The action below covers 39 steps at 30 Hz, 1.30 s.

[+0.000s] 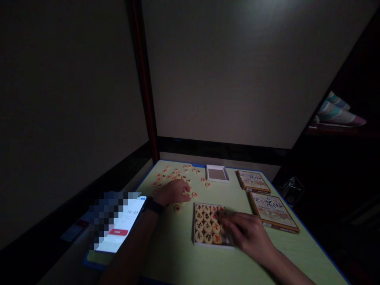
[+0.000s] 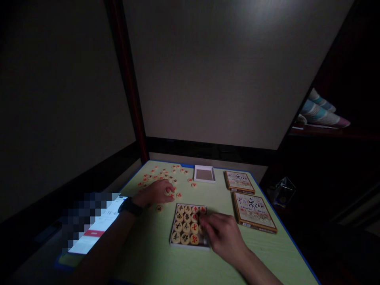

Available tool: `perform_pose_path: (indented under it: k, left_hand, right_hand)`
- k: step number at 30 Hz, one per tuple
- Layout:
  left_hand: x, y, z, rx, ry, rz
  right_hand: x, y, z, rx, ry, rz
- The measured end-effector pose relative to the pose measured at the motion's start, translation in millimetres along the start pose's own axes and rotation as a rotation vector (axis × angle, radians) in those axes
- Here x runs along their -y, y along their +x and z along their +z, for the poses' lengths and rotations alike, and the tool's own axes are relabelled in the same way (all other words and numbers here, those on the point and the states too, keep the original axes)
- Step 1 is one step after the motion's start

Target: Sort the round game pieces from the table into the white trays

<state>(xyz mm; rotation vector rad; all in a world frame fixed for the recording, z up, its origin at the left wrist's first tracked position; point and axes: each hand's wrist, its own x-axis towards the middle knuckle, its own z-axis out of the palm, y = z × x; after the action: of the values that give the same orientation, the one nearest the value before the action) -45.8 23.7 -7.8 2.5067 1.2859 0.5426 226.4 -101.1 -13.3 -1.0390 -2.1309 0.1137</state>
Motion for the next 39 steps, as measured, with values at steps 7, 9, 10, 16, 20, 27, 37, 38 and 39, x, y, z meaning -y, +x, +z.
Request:
perform_pose_path:
  k: [7, 9, 10, 16, 20, 27, 37, 38, 39]
  left_hand:
    - [-11, 0, 12.6, -0.019, 0.036, 0.073]
    - [-12, 1, 15.1, -0.016, 0.037, 0.072]
    - [-13, 1, 15.7, -0.013, 0.036, 0.072]
    - [-20, 1, 15.9, 0.036, 0.017, 0.097]
    - [-26, 3, 15.1, -0.011, -0.019, 0.061]
    - [-64, 2, 11.6, 0.241, -0.743, 0.035]
    - [-88, -4, 17.1, 0.443, -0.850, 0.072]
    - [-86, -3, 17.2, 0.441, -0.847, 0.073]
    - [-85, -2, 16.7, 0.434, -0.849, 0.075]
  right_hand:
    - [0, 3, -3, -0.125, 0.040, 0.091]
    - [0, 3, -3, -0.125, 0.034, 0.090]
    - [0, 3, -3, -0.119, 0.031, 0.090]
    - [1, 3, -3, -0.089, 0.023, 0.095]
    - [0, 3, -3, -0.096, 0.026, 0.086]
    - [-3, 1, 2, -0.133, 0.057, -0.038]
    - [2, 0, -2, -0.029, 0.124, -0.185]
    - [3, 0, -3, -0.031, 0.125, -0.182]
    - [4, 1, -5, -0.026, 0.128, -0.178]
